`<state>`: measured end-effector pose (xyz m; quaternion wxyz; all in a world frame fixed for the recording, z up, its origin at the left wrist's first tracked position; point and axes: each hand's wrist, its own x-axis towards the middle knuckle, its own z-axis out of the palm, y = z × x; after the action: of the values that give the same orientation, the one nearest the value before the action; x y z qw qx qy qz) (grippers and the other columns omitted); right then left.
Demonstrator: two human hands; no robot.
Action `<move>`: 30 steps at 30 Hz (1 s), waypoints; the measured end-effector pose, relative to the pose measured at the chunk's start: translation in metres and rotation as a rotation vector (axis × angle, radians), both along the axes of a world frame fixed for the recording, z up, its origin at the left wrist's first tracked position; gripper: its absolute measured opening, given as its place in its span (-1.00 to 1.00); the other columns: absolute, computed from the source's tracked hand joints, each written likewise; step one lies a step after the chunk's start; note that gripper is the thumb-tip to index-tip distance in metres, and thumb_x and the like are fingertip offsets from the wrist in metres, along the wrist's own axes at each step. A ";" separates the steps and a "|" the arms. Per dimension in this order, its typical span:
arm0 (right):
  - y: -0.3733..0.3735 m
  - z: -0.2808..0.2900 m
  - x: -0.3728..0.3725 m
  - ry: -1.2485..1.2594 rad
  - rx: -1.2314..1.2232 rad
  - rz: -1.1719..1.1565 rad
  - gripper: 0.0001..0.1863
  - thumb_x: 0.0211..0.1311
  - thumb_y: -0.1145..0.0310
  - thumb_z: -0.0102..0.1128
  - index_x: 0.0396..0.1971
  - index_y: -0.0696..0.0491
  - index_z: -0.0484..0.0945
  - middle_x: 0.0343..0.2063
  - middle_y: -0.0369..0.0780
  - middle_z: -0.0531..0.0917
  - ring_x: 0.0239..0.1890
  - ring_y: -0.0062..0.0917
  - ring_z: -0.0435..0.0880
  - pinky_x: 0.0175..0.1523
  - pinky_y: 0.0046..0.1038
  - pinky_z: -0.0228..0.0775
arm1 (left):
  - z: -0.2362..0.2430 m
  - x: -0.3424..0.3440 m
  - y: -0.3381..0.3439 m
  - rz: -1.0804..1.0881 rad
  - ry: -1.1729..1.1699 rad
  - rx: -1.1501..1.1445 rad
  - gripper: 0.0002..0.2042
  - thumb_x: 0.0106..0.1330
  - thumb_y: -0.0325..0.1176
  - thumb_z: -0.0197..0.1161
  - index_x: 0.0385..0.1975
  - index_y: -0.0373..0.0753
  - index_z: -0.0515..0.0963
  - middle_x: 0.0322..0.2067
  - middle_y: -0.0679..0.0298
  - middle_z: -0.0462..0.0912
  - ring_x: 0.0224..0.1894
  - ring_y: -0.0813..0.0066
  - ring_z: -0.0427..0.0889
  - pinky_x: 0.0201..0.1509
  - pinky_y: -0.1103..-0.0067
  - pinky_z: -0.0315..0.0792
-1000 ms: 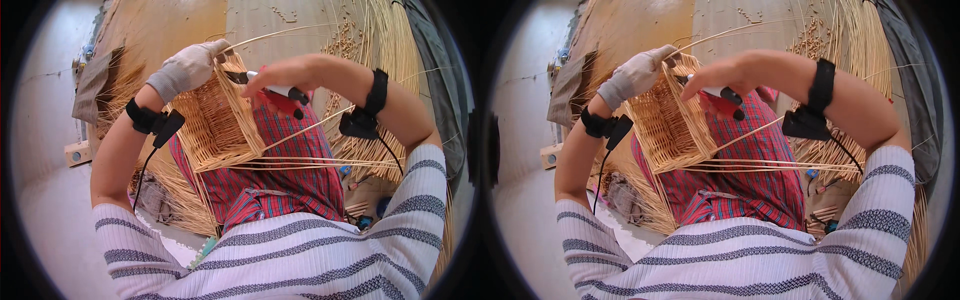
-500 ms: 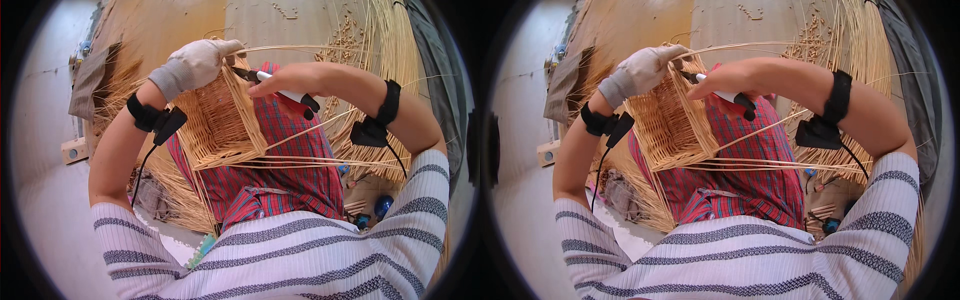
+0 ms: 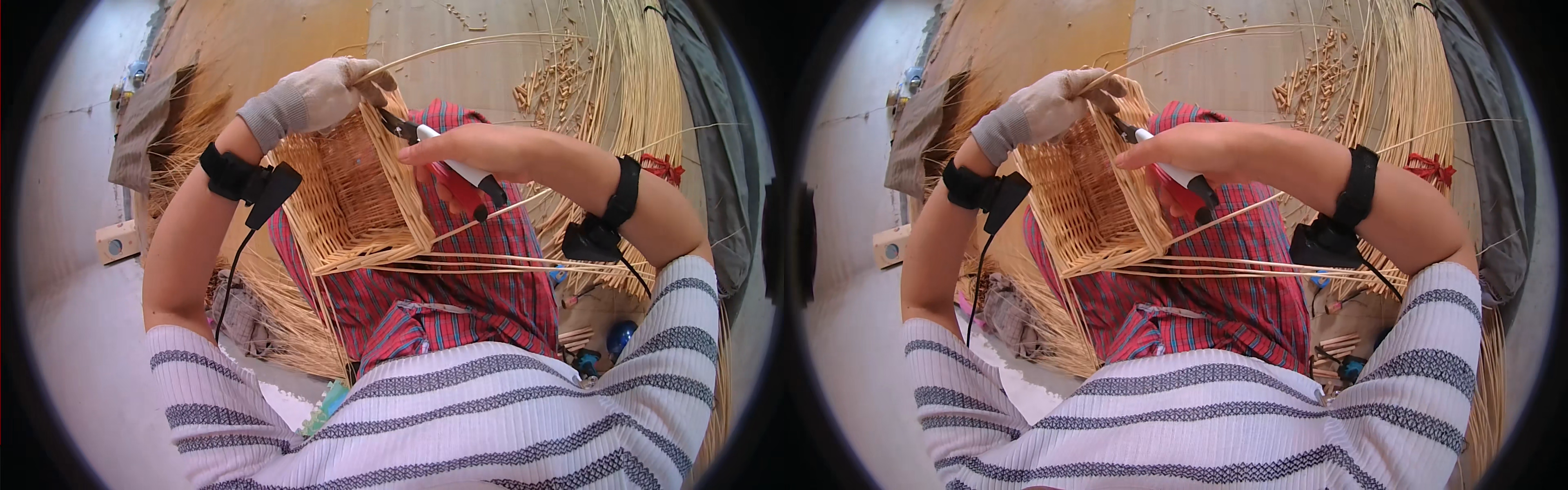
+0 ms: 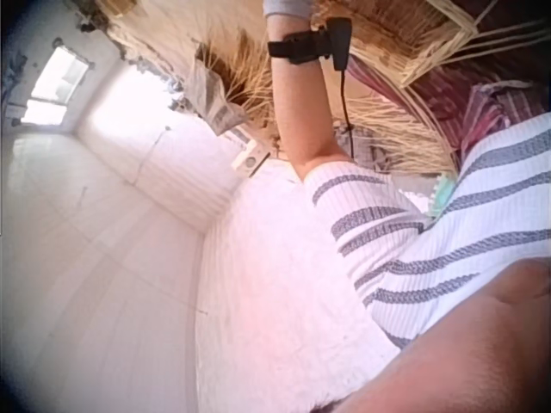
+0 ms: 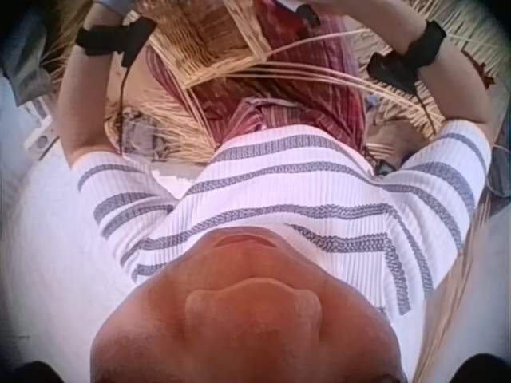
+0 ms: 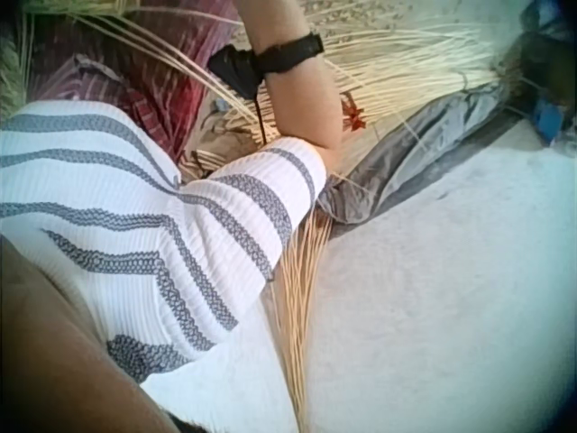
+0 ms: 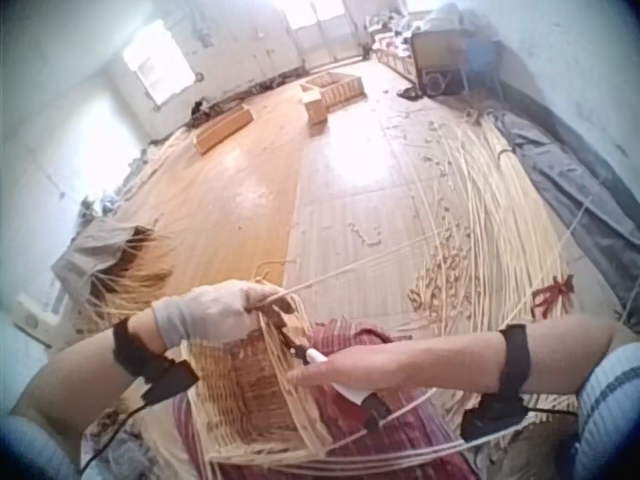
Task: The person is weaving a wicker basket, trimming excess strands with pliers, and measuring the basket's dimensions.
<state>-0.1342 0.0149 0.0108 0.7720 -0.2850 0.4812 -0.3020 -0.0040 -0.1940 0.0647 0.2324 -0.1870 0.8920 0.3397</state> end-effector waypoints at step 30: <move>0.074 -0.007 0.029 -0.012 0.197 0.259 -0.43 0.39 -0.22 0.09 -0.27 0.09 0.47 -0.51 -0.21 0.64 -0.47 -0.53 0.68 -0.33 -0.49 0.56 | -0.006 0.036 0.083 -0.366 -0.025 -0.208 -0.44 0.20 -0.65 -0.04 0.27 -0.19 0.37 -0.14 -0.08 0.68 -0.06 -0.09 0.67 0.03 0.27 0.59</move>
<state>-0.1051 0.0889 0.0036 0.8316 -0.2655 0.4632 -0.1530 0.0324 -0.1114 0.0589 0.2808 -0.0493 0.9384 0.1955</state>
